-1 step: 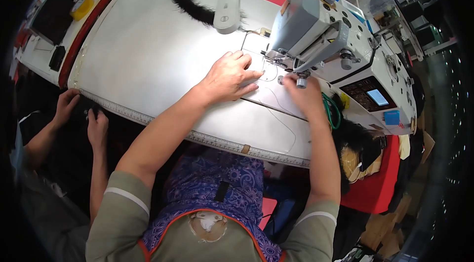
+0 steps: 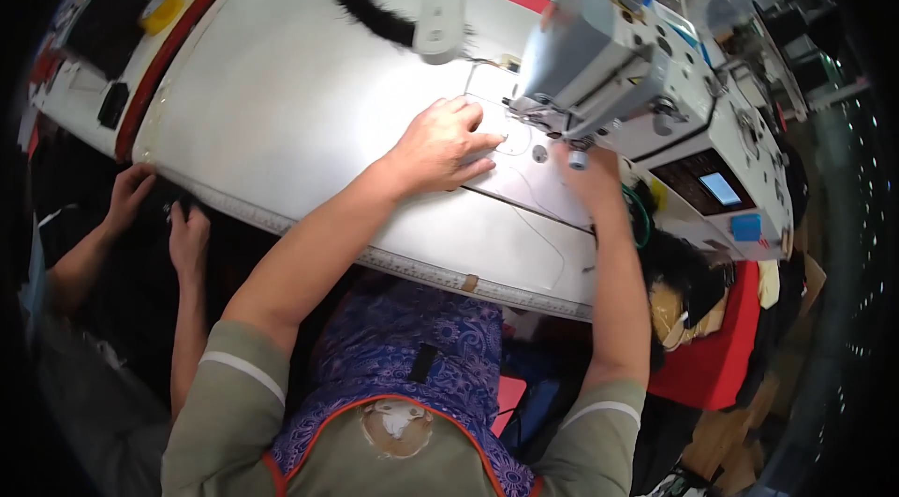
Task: Sewing pieces of black faux fur trim using an industrial sewing machine.
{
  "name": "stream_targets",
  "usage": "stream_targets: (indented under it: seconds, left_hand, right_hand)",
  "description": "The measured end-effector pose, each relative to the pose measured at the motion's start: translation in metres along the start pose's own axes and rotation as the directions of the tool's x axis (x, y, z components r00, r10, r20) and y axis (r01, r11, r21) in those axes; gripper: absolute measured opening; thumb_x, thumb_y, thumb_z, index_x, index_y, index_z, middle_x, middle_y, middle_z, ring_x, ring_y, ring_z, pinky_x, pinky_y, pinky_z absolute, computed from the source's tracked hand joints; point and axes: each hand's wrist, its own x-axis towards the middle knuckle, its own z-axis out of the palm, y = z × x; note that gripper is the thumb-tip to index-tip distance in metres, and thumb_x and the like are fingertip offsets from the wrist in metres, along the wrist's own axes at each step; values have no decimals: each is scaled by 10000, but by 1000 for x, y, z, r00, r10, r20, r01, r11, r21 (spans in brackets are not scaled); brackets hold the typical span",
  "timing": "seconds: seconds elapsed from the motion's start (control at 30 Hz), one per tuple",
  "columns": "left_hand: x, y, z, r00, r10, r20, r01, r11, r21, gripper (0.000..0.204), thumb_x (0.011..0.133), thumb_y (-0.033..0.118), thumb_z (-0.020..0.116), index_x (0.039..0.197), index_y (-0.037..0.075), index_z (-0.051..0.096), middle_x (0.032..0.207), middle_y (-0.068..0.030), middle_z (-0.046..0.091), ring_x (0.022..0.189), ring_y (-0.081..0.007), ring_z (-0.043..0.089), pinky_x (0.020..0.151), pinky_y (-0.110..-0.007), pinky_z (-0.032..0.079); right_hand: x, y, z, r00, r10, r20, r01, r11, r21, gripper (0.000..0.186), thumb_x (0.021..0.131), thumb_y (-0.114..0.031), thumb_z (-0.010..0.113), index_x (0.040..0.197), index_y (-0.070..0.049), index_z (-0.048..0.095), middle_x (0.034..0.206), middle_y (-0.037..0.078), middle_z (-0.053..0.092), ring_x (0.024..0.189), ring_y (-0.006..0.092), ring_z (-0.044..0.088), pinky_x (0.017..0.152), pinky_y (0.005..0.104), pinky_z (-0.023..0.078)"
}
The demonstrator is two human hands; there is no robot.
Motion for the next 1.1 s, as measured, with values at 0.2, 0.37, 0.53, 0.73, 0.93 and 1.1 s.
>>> stream_targets:
  seconds: [0.2,0.37,0.53,0.73,0.93,1.1]
  left_hand:
    - [-2,-5,2,988,-18,-152,13,999,-32,178,642,241,664,622,74,607,718,-88,567,728,-269,587,689,-384,483]
    - [-2,-3,4,992,-64,-106,68,997,31,226,647,255,655,535,88,551,606,-54,533,613,-252,582,599,-364,490]
    - [-1,-2,6,989,-146,29,145,989,41,240,690,293,595,566,92,640,629,-72,596,634,-262,610,647,-374,495]
    - [-1,-3,8,985,-167,42,165,985,47,233,683,286,590,561,91,634,623,-74,594,629,-261,607,632,-381,492]
    - [-2,-5,10,987,-158,-21,158,987,28,226,667,275,599,540,89,620,595,-71,577,610,-264,598,614,-382,489]
    - [-4,-5,9,984,-162,-73,166,985,44,239,673,255,629,514,86,571,562,-53,533,573,-251,573,580,-369,489]
  right_hand:
    - [104,104,0,991,134,-12,-103,697,-710,358,871,-338,512,1033,-42,631,1073,200,614,971,343,595,836,418,457]
    - [107,108,-17,975,217,-49,-171,586,-792,316,865,-275,535,1060,-40,617,1076,200,612,988,346,585,840,427,453]
    - [43,71,-28,988,35,-148,-113,822,-558,313,849,-230,574,1091,-33,602,1100,194,600,1034,348,555,870,431,434]
    - [-67,48,-14,822,-522,-227,413,822,-393,348,831,-220,621,1108,-10,586,1182,171,550,1175,351,440,998,439,329]
    - [-105,35,1,809,-527,-258,430,832,-351,319,872,-158,550,1157,-16,569,1258,171,514,1218,346,410,1029,431,298]
    - [-106,36,1,832,-506,-228,419,842,-339,322,890,-143,514,1185,-23,560,1294,169,495,1220,350,411,1035,427,295]
